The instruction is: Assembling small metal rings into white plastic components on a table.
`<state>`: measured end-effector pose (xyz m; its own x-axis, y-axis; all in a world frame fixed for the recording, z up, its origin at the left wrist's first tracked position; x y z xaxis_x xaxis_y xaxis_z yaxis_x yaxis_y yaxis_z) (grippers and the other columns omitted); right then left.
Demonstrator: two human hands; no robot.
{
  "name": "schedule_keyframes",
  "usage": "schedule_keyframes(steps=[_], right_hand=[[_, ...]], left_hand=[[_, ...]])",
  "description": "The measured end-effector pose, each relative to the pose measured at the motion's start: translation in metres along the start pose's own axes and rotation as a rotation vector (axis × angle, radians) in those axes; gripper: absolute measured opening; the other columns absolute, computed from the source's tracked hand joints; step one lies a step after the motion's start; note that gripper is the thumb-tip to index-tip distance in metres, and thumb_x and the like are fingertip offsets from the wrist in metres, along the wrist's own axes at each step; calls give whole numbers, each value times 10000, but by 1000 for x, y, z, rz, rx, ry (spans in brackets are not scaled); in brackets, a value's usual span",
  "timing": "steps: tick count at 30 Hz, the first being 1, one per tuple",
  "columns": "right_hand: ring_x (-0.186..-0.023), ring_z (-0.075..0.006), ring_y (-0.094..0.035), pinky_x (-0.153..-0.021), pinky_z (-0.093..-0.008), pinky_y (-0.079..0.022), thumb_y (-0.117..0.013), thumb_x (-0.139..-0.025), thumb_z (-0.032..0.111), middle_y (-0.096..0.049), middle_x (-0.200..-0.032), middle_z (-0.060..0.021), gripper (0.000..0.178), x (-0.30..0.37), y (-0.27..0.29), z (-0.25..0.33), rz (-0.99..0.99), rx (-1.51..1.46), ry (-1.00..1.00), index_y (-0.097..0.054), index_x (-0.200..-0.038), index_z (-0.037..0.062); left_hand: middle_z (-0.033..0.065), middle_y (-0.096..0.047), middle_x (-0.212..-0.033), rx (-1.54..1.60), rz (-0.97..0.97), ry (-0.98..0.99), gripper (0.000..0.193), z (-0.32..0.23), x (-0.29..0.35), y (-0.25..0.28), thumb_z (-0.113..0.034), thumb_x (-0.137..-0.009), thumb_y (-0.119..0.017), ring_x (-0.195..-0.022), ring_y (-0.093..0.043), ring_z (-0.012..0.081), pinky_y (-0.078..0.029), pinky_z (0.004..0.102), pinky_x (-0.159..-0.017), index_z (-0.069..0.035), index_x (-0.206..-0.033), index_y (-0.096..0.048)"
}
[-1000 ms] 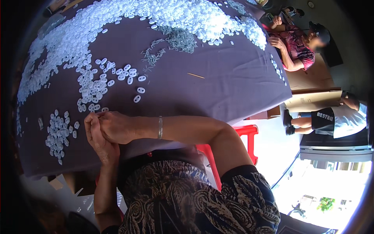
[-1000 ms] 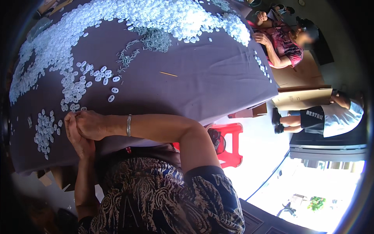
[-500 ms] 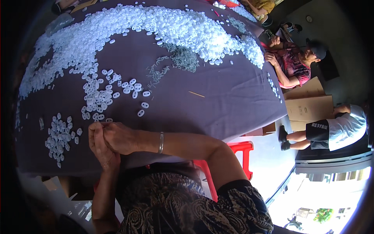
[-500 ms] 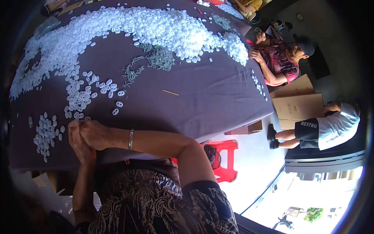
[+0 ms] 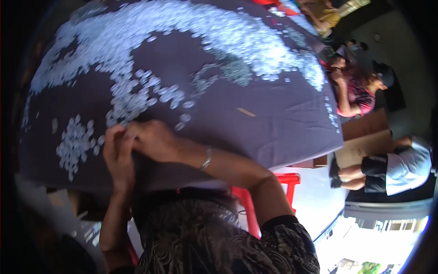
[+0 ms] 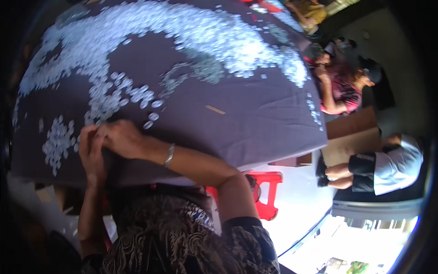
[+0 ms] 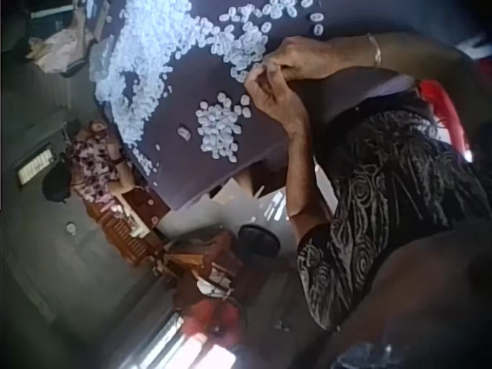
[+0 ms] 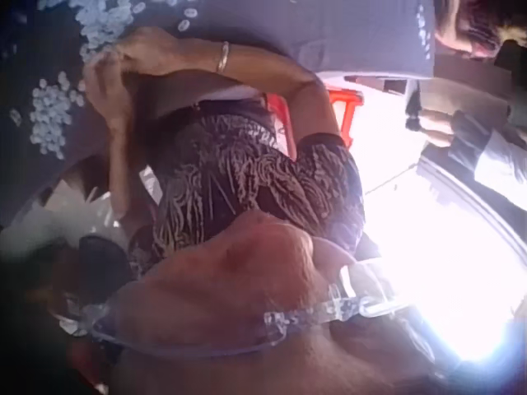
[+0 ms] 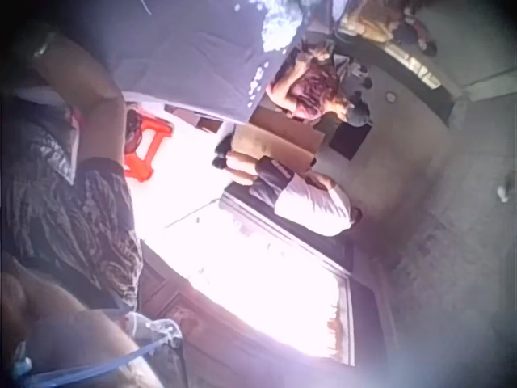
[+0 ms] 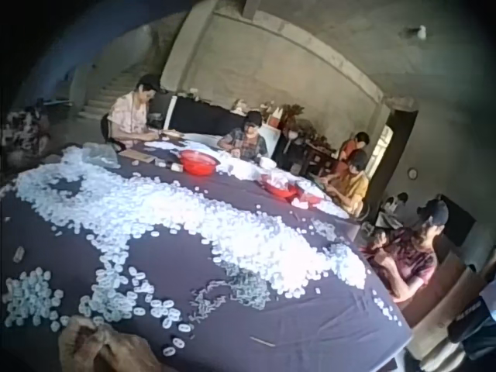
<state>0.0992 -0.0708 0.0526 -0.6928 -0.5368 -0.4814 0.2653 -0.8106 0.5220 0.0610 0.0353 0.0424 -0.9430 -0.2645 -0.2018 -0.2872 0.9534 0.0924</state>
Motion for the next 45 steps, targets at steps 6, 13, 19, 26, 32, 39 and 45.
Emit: schedule_keyframes(steps=[6, 13, 19, 26, 32, 39, 45], right_hand=[[-591, -77, -483, -534, -268, -432, -716, -778, 88, -549, -685, -52, 178, -6, 17, -10, 79, -168, -146, -599, -910, 59], [-650, 2, -423, -573, -154, -361, -623, -878, 48, -557, -724, 77, 57, -15, 98, -54, -251, -39, -352, -670, -905, 31], [-665, -18, -468, -588, -184, -392, -632, -875, 62, -587, -738, 54, 70, -16, 78, -51, -103, 25, -317, -673, -916, 24], [-759, -170, -581, -660, -282, -474, -666, -807, 55, -606, -902, -49, 190, -35, 36, -32, 160, 277, -39, -652, -997, 59], [-806, -222, -580, -675, -323, -474, -674, -775, 43, -591, -925, -63, 195, -38, 12, -26, 239, 356, 74, -639, -965, 71], [-818, -163, -588, -670, -274, -471, -594, -786, -66, -587, -953, -40, 232, -8, 47, -34, 357, 264, -118, -625, -977, 63], [-818, -81, -571, -724, -206, -474, -554, -855, -87, -607, -930, 0, 219, 6, 101, -74, -95, -245, -401, -621, -1028, 31]], left_hand=[[-13, -577, -749, -30, -12, -33, 102, 3, -16, 11, -58, -822, -689, -684, -516, 52, -421, 205, -621, -21, -816, -593], [51, -576, -748, -532, -63, -134, 122, -9, -27, 72, -42, -776, -698, -666, -557, 139, -443, 270, -615, -21, -843, -598], [98, -600, -825, -792, -153, -414, 131, -22, -34, 91, -42, -769, -696, -717, -604, 248, -467, 327, -642, -36, -882, -630], [54, -560, -748, -440, -98, -281, 102, -20, -12, 65, -1, -769, -684, -611, -539, 148, -422, 271, -549, -35, -836, -615], [61, -545, -749, -372, 51, -177, 133, -6, 1, 37, -3, -758, -690, -609, -553, 175, -432, 294, -543, -39, -859, -612], [95, -573, -928, -623, 147, -324, 300, -8, -3, 18, -9, -751, -681, -856, -593, 283, -483, 351, -734, -58, -1032, -587], [99, -568, -952, -588, 156, -449, 381, -6, -19, -7, 9, -678, -703, -912, -567, 305, -471, 391, -742, -64, -1030, -578]])
Point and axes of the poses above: each hand's wrist, its own x-axis away from the middle knuckle, its own y-axis out of the back of the hand, z = x × y, the point moved 8 cm from there along -x, towards the middle knuckle
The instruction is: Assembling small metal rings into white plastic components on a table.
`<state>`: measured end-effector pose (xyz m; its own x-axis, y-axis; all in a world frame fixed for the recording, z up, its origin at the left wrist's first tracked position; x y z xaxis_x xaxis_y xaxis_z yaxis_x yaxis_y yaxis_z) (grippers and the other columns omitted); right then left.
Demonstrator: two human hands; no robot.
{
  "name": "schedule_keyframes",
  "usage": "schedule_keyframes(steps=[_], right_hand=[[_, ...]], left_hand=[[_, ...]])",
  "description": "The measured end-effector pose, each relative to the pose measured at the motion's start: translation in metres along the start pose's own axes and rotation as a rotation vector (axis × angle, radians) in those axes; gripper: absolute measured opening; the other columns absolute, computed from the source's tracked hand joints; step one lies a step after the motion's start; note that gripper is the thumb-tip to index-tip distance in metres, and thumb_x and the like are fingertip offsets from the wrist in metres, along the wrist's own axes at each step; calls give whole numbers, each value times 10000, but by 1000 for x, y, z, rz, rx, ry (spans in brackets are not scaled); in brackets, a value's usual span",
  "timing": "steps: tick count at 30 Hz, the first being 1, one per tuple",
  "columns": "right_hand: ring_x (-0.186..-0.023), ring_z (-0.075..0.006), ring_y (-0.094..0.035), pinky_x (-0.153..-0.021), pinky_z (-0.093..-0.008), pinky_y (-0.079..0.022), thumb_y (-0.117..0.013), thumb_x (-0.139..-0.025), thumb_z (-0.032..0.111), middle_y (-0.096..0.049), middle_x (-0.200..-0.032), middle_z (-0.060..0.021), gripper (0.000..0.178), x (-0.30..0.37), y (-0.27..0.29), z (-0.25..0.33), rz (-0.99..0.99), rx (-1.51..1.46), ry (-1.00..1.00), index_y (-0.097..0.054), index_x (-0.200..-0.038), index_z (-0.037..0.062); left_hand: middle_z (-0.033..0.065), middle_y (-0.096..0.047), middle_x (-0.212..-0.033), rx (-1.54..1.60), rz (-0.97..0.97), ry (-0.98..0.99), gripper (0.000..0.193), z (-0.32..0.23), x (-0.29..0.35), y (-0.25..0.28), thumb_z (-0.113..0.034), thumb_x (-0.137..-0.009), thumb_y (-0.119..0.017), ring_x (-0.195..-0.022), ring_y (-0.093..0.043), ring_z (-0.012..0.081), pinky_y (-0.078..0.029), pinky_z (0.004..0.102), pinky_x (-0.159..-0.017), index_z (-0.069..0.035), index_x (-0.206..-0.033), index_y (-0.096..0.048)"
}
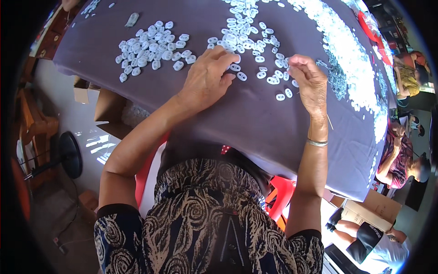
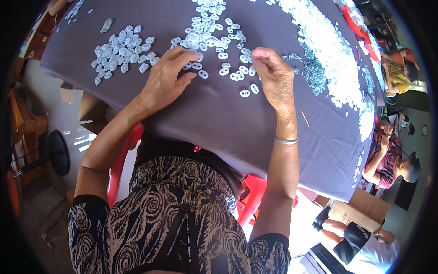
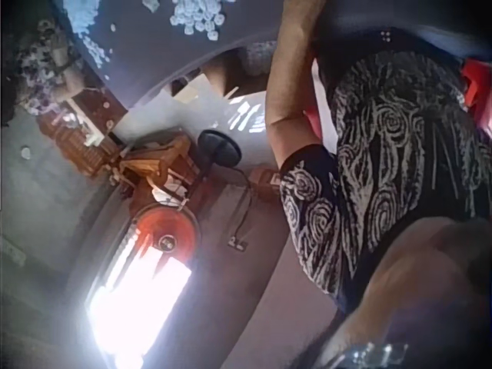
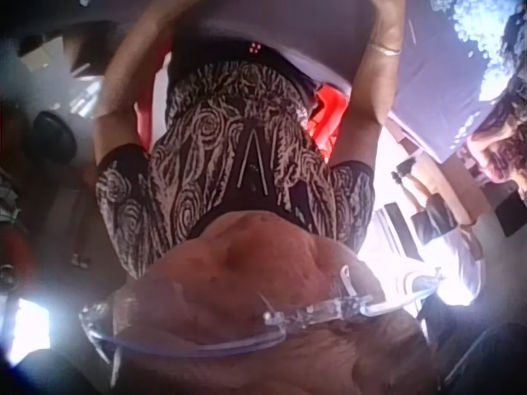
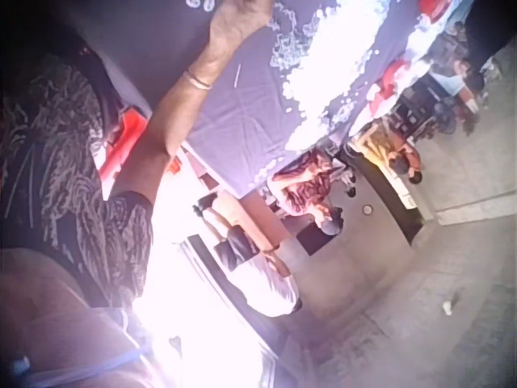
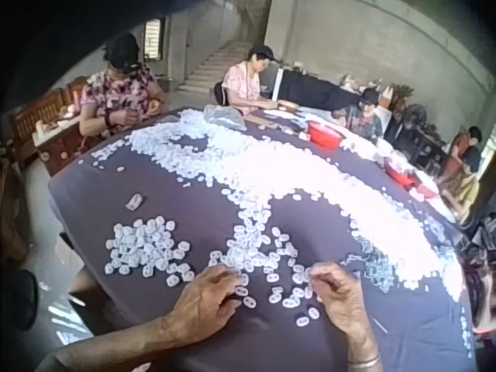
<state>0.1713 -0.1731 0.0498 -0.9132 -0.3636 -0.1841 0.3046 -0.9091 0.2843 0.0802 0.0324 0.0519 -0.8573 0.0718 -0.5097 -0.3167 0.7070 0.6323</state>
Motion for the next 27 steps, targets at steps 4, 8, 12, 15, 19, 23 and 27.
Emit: schedule_keyframes(steps=[4, 8, 12, 15, 19, 23, 27], right_hand=[[-780, -53, -566, -728, -202, -479, -629, -845, -40, -629, -900, 12, 139, 6, 6, -7, -26, 86, 52, -651, -968, 22], [-766, -41, -564, -712, -193, -477, -650, -835, -29, -637, -890, 21, 100, 6, 4, -8, -43, 277, 37, -668, -921, 18], [-750, -45, -560, -668, -192, -466, -653, -831, -27, -635, -870, 1, 97, 6, -8, 2, -16, 350, 139, -666, -922, 6], [-714, -67, -564, -646, -219, -463, -658, -823, -5, -627, -839, -16, 87, -1, -23, 8, 41, 449, 174, -661, -909, 9], [-685, -98, -569, -624, -247, -459, -670, -806, 21, -620, -825, -38, 89, -16, -45, 29, 96, 606, 310, -660, -894, 23], [-645, -135, -575, -592, -276, -456, -677, -788, 40, -610, -766, -57, 74, -26, -50, 34, 112, 593, 295, -655, -858, 32], [-611, -147, -573, -571, -289, -454, -706, -757, 76, -612, -728, -65, 110, -18, -57, 22, 226, 694, 107, -643, -823, 15]], left_hand=[[104, -567, -961, 9, -29, -63, 379, -5, -5, -8, 34, -693, -690, -881, -578, 302, -482, 386, -712, -59, -1041, -572], [99, -561, -913, 195, -136, 60, 302, -2, 1, 1, 51, -740, -665, -776, -581, 238, -480, 326, -645, -46, -1014, -581], [33, -547, -868, 562, -265, 313, 167, 30, 14, 0, 21, -819, -637, -734, -538, 97, -446, 230, -635, -26, -974, -592], [-3, -554, -858, 696, -305, 360, 85, 37, 14, -2, -25, -871, -607, -740, -509, 48, -433, 201, -654, -12, -954, -592], [4, -581, -829, 689, -259, 413, 56, 38, 13, -4, -51, -881, -596, -731, -520, 55, -443, 207, -670, -9, -919, -602], [5, -591, -819, 708, -250, 441, 54, 41, 14, -5, -55, -878, -599, -732, -528, 58, -449, 210, -680, -9, -905, -605], [4, -598, -814, 685, -251, 403, 58, 41, 14, -7, -58, -862, -623, -726, -533, 57, -453, 212, -668, -17, -900, -606]])
Point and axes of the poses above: each hand's wrist, its own x-axis away from the middle knuckle, its own y-axis out of the back of the hand, z = x × y, the point moved 8 cm from there along -x, towards the middle knuckle
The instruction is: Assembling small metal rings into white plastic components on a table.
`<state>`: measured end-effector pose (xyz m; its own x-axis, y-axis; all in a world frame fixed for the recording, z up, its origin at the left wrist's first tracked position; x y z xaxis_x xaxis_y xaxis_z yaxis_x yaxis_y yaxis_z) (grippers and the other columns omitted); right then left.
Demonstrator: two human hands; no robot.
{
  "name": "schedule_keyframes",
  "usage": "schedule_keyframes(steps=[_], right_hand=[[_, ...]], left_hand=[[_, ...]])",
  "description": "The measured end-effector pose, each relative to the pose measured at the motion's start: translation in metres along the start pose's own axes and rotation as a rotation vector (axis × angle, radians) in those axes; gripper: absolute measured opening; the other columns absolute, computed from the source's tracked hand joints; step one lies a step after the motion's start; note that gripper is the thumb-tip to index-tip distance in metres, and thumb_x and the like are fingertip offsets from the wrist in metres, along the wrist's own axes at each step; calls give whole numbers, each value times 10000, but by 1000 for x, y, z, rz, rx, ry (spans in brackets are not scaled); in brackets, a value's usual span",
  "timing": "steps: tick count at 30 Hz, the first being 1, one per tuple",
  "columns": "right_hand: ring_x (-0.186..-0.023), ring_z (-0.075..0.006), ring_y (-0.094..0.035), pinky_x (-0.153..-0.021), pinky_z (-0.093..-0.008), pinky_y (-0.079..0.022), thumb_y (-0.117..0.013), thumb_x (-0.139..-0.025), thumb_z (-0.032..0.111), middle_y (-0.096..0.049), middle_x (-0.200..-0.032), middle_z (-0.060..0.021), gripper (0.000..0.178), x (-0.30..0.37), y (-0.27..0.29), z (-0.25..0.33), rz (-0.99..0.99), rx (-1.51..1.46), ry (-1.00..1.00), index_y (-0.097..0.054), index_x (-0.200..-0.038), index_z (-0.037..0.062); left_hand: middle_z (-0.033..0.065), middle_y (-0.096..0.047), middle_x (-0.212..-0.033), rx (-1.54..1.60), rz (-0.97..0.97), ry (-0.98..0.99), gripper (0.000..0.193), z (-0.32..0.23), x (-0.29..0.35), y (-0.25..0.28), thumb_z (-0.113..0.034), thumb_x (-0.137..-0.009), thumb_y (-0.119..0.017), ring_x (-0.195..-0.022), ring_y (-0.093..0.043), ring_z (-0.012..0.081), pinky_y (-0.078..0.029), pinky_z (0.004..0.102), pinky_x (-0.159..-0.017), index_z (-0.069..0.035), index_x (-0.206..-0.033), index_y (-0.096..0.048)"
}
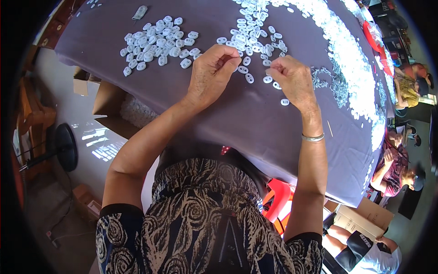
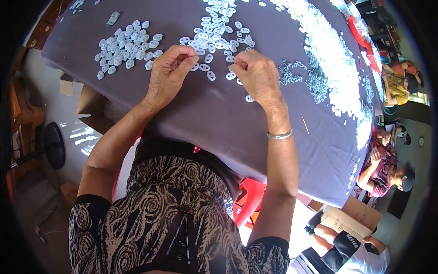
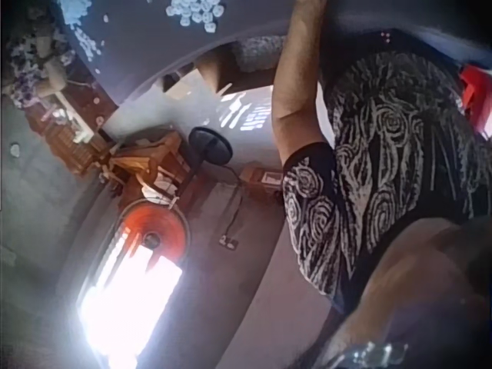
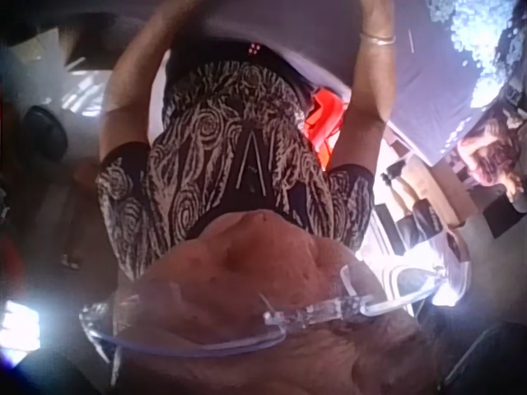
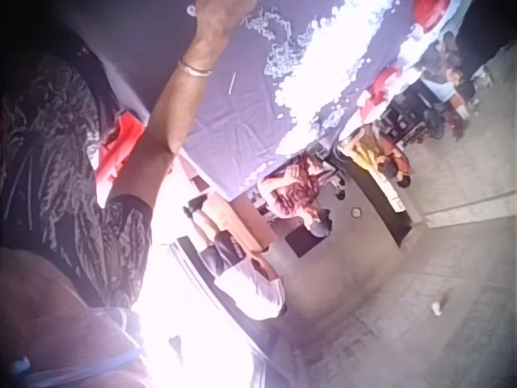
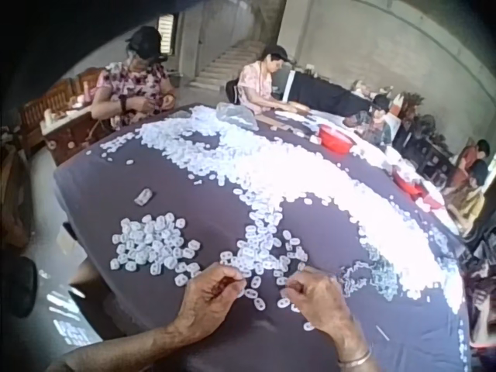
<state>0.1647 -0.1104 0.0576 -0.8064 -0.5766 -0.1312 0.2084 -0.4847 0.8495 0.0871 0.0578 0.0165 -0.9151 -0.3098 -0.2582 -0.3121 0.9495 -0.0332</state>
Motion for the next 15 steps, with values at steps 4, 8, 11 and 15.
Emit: schedule_keyframes(steps=[4, 8, 11, 15], right_hand=[[-588, -149, -557, -567, -297, -453, -724, -737, 98, -610, -720, -75, 150, 2, -2, 2, -60, -1, 12, -634, -809, 1], [-566, -159, -545, -551, -318, -443, -704, -754, 91, -601, -695, -87, 144, 5, -3, 5, -36, -11, 38, -604, -774, -11], [-575, -179, -557, -550, -333, -440, -681, -766, 76, -596, -695, -96, 132, 11, -3, 4, -37, -18, 26, -580, -756, -9], [-632, -236, -590, -572, -351, -450, -647, -764, 41, -570, -692, -103, 107, 17, -2, 17, -131, 70, 207, -550, -746, -2]], left_hand=[[-34, -576, -847, -91, 35, -16, 44, 0, 0, -4, -52, -895, -607, -749, -504, 30, -427, 183, -679, -31, -933, -604], [6, -600, -801, -115, -11, -73, 63, -1, 0, -4, -50, -840, -644, -704, -543, 68, -452, 221, -636, -31, -892, -612], [2, -602, -795, -106, 3, -71, 62, -2, -2, -7, -45, -833, -646, -701, -544, 72, -448, 220, -632, -33, -887, -616], [-7, -606, -797, -44, 110, 21, 50, -1, -6, -15, -33, -837, -641, -710, -537, 55, -445, 208, -637, -28, -882, -617]])
Point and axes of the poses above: each hand's wrist, its own x-axis away from the middle knuckle, its own y-axis out of the back of the hand, z = x × y, the point moved 8 cm from there along -x, towards the middle knuckle
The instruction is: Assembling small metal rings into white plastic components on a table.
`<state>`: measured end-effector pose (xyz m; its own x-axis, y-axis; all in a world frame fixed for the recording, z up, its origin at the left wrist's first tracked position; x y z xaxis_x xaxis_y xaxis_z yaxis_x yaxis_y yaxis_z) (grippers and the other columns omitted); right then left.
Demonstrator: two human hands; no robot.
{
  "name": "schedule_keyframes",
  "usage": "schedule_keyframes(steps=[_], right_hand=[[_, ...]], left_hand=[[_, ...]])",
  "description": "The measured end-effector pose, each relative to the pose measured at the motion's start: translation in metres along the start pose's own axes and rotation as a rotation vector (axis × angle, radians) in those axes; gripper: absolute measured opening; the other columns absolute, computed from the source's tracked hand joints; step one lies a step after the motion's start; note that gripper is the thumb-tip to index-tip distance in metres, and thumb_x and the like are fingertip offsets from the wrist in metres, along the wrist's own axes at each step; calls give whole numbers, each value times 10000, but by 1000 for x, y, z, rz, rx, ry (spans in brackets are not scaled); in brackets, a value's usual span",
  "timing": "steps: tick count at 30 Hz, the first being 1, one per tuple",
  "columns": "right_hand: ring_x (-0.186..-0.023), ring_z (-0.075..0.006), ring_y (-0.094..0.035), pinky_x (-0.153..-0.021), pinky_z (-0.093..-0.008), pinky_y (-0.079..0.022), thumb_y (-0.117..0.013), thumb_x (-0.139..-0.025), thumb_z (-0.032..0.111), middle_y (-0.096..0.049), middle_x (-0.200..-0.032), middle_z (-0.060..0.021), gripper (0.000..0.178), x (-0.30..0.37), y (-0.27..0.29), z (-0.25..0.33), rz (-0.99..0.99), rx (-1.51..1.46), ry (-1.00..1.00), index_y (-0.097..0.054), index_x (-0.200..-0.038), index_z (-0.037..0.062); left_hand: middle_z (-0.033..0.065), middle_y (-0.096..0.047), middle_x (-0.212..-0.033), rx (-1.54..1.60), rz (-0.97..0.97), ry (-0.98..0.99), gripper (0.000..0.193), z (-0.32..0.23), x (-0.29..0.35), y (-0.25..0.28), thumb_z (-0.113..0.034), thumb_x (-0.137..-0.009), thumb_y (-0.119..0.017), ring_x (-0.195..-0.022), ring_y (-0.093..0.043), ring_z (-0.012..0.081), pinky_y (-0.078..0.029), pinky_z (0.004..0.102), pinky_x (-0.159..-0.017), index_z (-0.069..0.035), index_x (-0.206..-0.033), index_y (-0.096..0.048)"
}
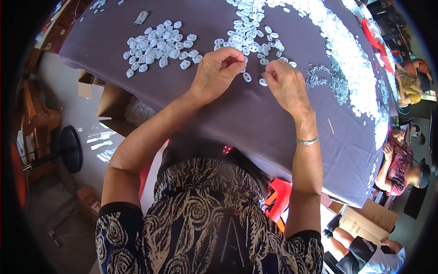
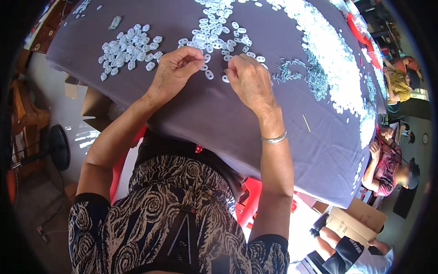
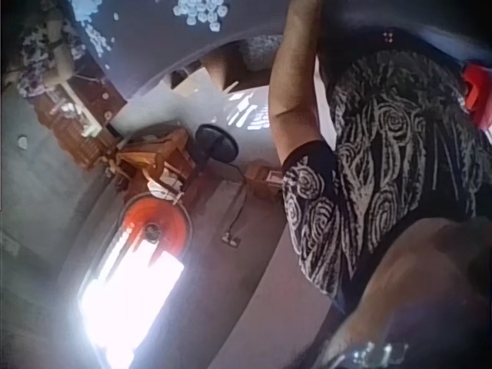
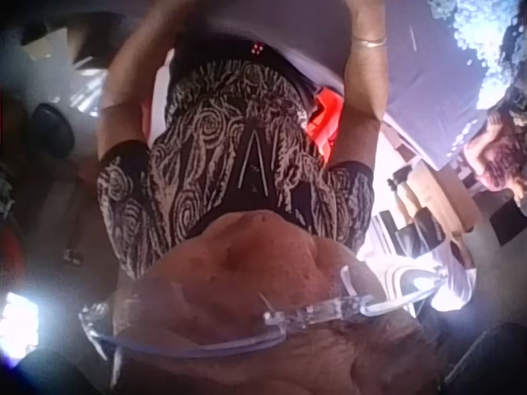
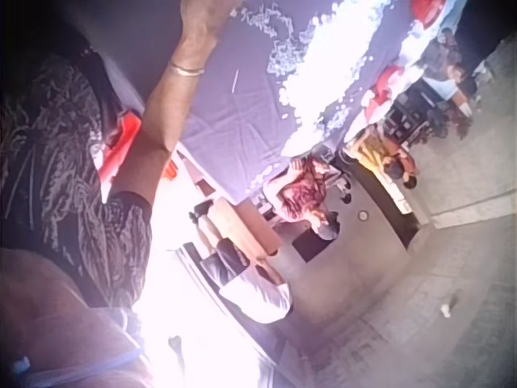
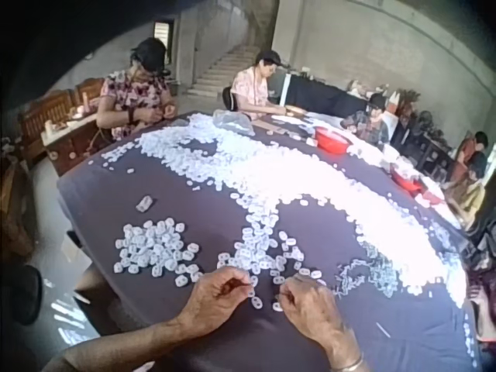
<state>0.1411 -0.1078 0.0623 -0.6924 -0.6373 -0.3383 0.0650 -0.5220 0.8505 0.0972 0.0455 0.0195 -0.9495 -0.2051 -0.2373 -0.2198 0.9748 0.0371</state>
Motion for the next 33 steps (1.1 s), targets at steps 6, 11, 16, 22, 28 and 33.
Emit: schedule_keyframes(steps=[6, 11, 16, 22, 28, 33], right_hand=[[-636, -245, -578, -603, -336, -464, -624, -779, 10, -561, -702, -111, 68, 3, 2, 21, -39, -1, 116, -556, -780, 6], [-617, -116, -553, -594, -250, -461, -626, -834, 19, -602, -719, -29, 19, -1, 2, -1, -77, -460, -158, -624, -852, 17], [-658, -29, -504, -601, -176, -418, -596, -883, 36, -582, -743, 37, 91, 5, -11, 4, -93, -870, -351, -659, -947, 20], [-672, -30, -517, -599, -175, -422, -586, -879, 8, -588, -754, 29, 83, 5, -15, 19, -150, -829, -259, -648, -934, 9], [-674, -18, -497, -590, -169, -407, -581, -877, 1, -576, -760, 37, 25, 6, -22, 19, -82, -737, -200, -606, -874, 4], [-667, -19, -472, -578, -176, -388, -591, -861, -13, -554, -743, 38, 25, 4, -22, 15, 34, -749, -224, -599, -870, 9]], left_hand=[[-4, -599, -814, 162, -101, -6, 72, -7, 3, -1, -29, -850, -632, -714, -526, 41, -442, 198, -640, -16, -915, -605], [20, -593, -866, 109, -111, -36, 230, -13, 23, -9, -9, -832, -642, -746, -545, 65, -450, 207, -637, -26, -1050, -568], [44, -530, -1113, 44, -42, -58, 364, -16, 27, -18, 42, -825, -646, -957, -538, 105, -482, 236, -765, -29, -1162, -528], [27, -568, -1054, 56, -60, -55, 347, -16, 28, -11, 28, -835, -645, -924, -568, 96, -482, 236, -771, -39, -1161, -545], [47, -644, -877, 151, -118, -70, 285, -13, 26, -3, 11, -821, -652, -768, -598, 81, -489, 233, -663, -32, -1093, -576], [28, -630, -821, -49, -11, -110, 282, -22, 22, -4, 36, -832, -628, -691, -570, 59, -479, 213, -616, -50, -1095, -576]])
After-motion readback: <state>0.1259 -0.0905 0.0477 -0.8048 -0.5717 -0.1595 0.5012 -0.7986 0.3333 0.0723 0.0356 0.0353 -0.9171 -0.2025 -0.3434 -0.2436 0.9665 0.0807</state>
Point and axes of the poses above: each hand's wrist, its own x-axis away from the middle knuckle, its own y-axis out of the back of the hand, z = x × y, the point moved 8 cm from there along -x, towards the middle knuckle
